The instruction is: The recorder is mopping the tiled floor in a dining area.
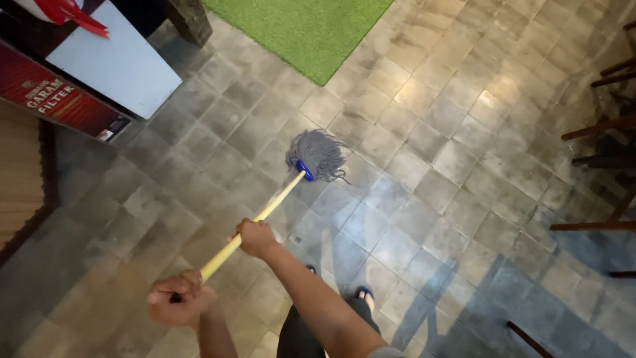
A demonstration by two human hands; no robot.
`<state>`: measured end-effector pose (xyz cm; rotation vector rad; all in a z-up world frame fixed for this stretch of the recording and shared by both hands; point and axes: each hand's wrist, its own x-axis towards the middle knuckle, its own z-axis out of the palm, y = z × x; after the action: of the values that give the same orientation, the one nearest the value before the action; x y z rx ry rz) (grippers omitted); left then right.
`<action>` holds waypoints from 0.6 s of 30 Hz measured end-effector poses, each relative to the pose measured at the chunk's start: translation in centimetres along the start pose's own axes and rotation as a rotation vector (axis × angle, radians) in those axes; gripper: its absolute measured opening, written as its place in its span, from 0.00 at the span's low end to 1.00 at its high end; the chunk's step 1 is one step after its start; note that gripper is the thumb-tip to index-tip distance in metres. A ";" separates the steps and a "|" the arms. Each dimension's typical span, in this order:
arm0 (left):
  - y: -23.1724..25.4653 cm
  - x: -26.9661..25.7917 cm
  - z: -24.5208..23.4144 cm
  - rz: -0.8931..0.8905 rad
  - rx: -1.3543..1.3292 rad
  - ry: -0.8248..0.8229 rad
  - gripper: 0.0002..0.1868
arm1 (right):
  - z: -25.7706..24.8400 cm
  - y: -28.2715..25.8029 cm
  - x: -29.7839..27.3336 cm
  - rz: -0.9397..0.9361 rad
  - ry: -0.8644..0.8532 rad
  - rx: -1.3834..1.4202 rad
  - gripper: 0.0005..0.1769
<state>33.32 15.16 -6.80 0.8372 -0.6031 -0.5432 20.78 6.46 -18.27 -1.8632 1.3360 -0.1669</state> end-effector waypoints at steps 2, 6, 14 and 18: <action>0.4 0.9 1.0 -0.081 -0.021 -0.005 0.30 | -0.8 -0.2 -0.9 0.049 0.020 0.018 0.22; 0.4 1.6 5.1 -0.294 0.108 0.141 0.23 | -1.3 2.8 -3.1 0.157 0.066 0.010 0.16; -6.2 -11.3 9.4 -0.585 0.208 -0.094 0.26 | -1.2 16.4 -16.6 0.480 0.250 0.097 0.08; -5.4 -24.1 12.1 -0.796 0.223 -0.361 0.22 | -1.0 23.9 -28.9 0.665 0.373 0.186 0.12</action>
<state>6.96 21.71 -11.35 1.2027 -0.6538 -1.3914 -9.63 27.71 -24.03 -1.1861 2.0471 -0.2847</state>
